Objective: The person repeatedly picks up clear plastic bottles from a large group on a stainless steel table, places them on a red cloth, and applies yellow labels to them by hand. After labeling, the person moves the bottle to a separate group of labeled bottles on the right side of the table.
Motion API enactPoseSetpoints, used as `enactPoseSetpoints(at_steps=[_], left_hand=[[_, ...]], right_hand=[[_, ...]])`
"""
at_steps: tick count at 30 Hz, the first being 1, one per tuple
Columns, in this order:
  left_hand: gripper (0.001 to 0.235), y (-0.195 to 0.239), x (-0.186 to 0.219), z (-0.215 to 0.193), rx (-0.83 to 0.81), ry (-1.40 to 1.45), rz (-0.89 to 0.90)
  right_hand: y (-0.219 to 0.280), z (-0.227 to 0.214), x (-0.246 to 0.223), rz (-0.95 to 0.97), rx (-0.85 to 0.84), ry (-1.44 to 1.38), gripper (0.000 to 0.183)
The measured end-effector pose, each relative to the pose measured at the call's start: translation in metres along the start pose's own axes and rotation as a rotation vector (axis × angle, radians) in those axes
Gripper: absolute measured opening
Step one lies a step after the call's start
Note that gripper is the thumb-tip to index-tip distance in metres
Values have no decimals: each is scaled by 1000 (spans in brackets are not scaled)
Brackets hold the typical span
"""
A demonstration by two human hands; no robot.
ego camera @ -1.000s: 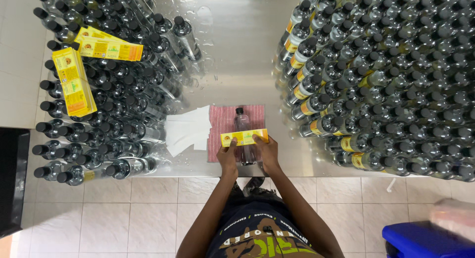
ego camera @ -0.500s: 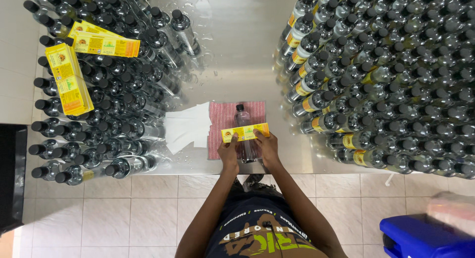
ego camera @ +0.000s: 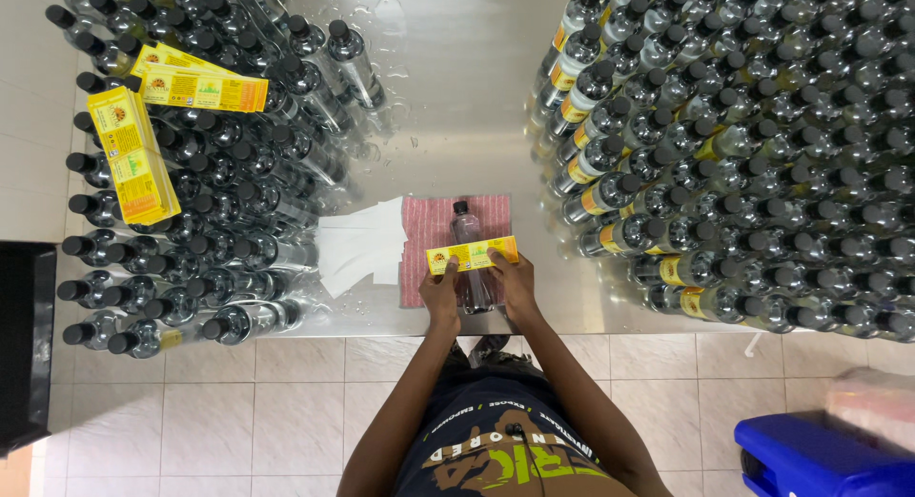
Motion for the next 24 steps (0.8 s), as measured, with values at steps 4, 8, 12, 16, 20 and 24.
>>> enactPoseSetpoints(at_steps=[4, 8, 12, 16, 20, 24], left_hand=[[27, 8, 7, 4, 3, -3, -9], [26, 8, 8, 4, 12, 6, -2], [28, 8, 8, 6, 6, 15, -8], [26, 7, 7, 4, 7, 1, -3], [27, 9, 11, 5, 2, -10, 2], [27, 4, 6, 3, 17, -18, -20]], right_hand=[[0, 0, 0, -14, -1, 20, 63], [1, 0, 0, -19, 1, 17, 62], [0, 1, -2, -15, -4, 13, 63], [-2, -1, 2, -12, -10, 11, 65], [-2, 1, 0, -7, -15, 29, 64], [1, 1, -2, -17, -8, 25, 66]])
Point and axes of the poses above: each hand's wrist, its own y-axis away from the middle knuckle, its own z-axis out of the palm, x = y × z, the point moved 9 cm from there along -y, towards the middle knuckle, and after that the axes turned 14 degrees about -x, right-handed, at the moved point
